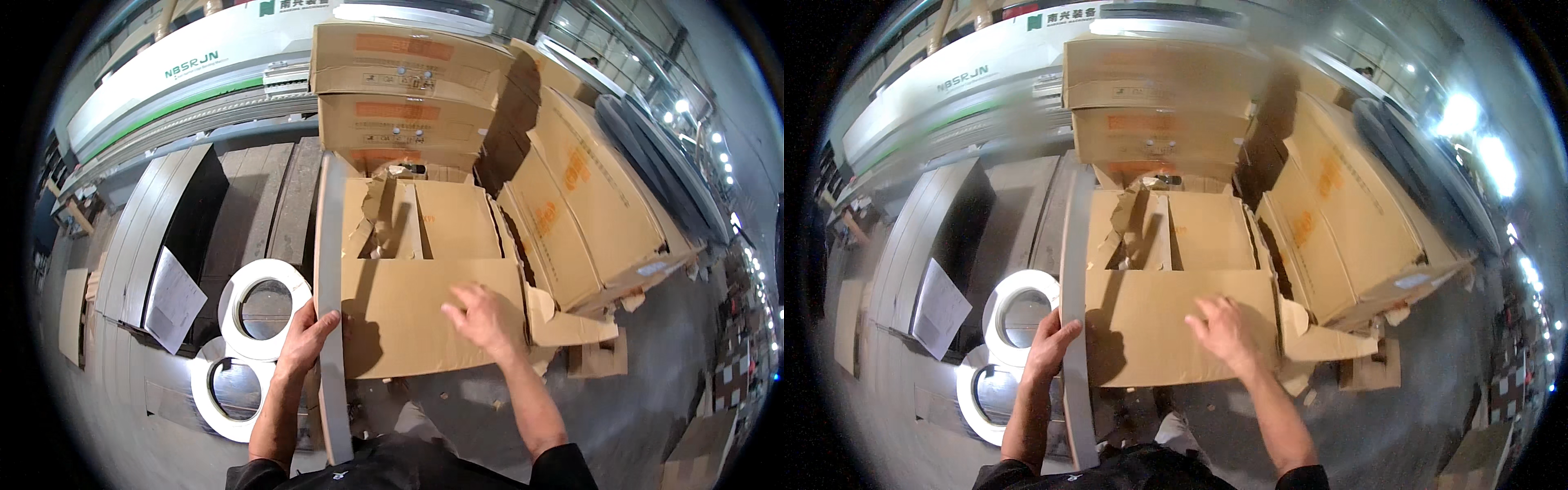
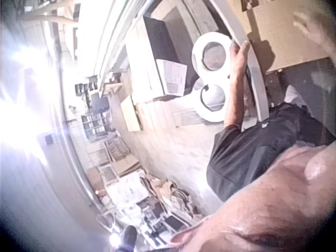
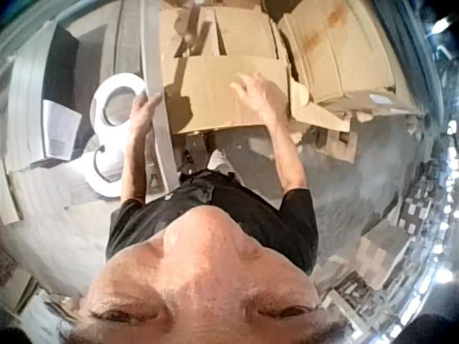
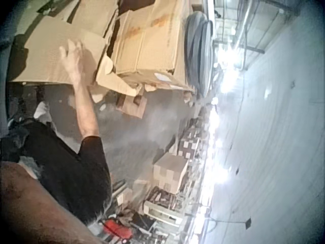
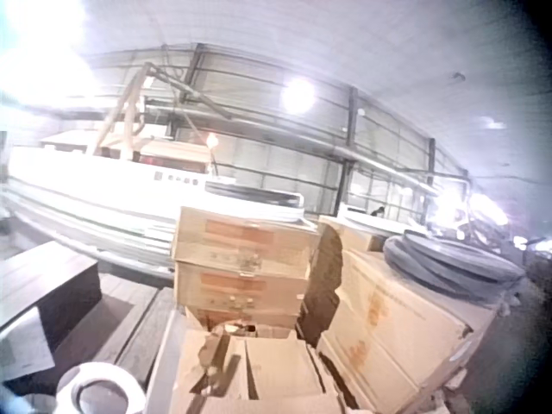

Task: The person uses a utility knife to cut open cardboard boxes stacked in a workshop, removes rolls of edging tape, and places them onto a wooden work surface.

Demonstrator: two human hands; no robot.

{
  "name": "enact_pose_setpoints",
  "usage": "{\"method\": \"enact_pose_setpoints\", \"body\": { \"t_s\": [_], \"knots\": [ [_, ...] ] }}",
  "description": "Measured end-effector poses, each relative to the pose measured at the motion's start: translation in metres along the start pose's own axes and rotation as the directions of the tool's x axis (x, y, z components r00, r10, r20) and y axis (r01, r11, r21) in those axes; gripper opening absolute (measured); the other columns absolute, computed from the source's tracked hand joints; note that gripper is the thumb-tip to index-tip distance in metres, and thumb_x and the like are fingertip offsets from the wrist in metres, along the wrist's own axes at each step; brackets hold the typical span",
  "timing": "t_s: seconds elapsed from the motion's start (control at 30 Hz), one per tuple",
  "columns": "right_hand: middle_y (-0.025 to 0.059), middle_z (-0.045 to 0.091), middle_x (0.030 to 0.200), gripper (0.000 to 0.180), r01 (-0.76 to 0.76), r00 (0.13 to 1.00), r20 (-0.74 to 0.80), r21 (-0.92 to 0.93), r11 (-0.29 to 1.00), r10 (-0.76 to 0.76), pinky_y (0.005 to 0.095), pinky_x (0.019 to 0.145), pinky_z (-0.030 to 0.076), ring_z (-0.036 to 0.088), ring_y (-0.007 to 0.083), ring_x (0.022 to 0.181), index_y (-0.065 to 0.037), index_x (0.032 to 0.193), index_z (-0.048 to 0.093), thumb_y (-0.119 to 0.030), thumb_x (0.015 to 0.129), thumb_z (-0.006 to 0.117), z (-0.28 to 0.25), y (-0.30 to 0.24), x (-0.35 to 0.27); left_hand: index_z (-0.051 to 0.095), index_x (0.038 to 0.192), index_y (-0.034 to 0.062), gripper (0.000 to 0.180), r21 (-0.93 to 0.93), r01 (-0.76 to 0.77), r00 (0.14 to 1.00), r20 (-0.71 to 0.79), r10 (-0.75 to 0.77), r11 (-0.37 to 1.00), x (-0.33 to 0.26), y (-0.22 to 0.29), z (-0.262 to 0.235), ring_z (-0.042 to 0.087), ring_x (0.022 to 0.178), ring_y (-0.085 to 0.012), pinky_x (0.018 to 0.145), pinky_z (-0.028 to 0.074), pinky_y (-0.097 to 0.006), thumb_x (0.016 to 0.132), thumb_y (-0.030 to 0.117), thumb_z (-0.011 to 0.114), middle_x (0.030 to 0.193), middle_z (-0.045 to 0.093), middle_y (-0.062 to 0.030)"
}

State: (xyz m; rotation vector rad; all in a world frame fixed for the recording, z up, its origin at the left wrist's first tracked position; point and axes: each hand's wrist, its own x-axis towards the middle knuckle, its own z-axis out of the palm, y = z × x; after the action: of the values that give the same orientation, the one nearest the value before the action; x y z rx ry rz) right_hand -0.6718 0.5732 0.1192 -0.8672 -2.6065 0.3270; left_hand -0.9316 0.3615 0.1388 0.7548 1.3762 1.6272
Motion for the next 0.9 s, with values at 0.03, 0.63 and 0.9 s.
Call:
{"method": "enact_pose_setpoints", "body": {
  "t_s": [0.03, 0.63, 0.9],
  "knots": [
    [0.0242, 0.064, 0.115, 0.054, -0.069, 0.997, 0.018, 0.011, 0.998, 0.069, 0.0492, 0.096, 0.047, 0.06, 0.0381, 0.107, -0.001, 0.132, 0.057, -0.035, 0.091, 0.067, -0.005, 0.007, 0.024, 0.055, 0.122, -0.0026, 0.029, 0.022, 0.009, 1.0, -0.003, -0.009, 1.0, 0.003, 0.001, 0.001, 0.061, 0.083, -0.0136, 0.077, 0.053, -0.03, 0.096, 0.012, 0.056, 0.095, 0.065, -0.0058],
    [0.0159, 0.069, 0.097, 0.045, 0.113, 0.741, -0.654, 0.342, 0.933, 0.15, 0.046, 0.083, 0.05, 0.065, 0.0329, 0.095, 0.003, 0.119, 0.06, -0.025, 0.086, 0.068, -0.016, 0.014, 0.434, 0.055, 0.129, -0.0028, 0.045, 0.03, 0.035, 0.97, -0.241, -0.027, 0.999, 0.0, -0.015, 0.006, 0.055, 0.1, -0.0135, 0.092, 0.044, -0.03, 0.092, 0.02, 0.063, 0.108, 0.063, -0.0044],
    [0.0154, 0.071, 0.082, 0.033, 0.159, 0.662, -0.699, 0.483, 0.861, 0.271, 0.0421, 0.077, 0.052, 0.069, 0.0305, 0.082, 0.003, 0.097, 0.069, -0.025, 0.08, 0.073, -0.027, 0.031, 0.459, 0.054, 0.127, -0.003, 0.04, -0.007, 0.115, 0.986, -0.123, -0.115, 0.993, 0.007, -0.01, -0.006, 0.057, 0.092, -0.0134, 0.086, 0.048, -0.031, 0.094, 0.017, 0.063, 0.103, 0.063, -0.0058]
  ]
}}
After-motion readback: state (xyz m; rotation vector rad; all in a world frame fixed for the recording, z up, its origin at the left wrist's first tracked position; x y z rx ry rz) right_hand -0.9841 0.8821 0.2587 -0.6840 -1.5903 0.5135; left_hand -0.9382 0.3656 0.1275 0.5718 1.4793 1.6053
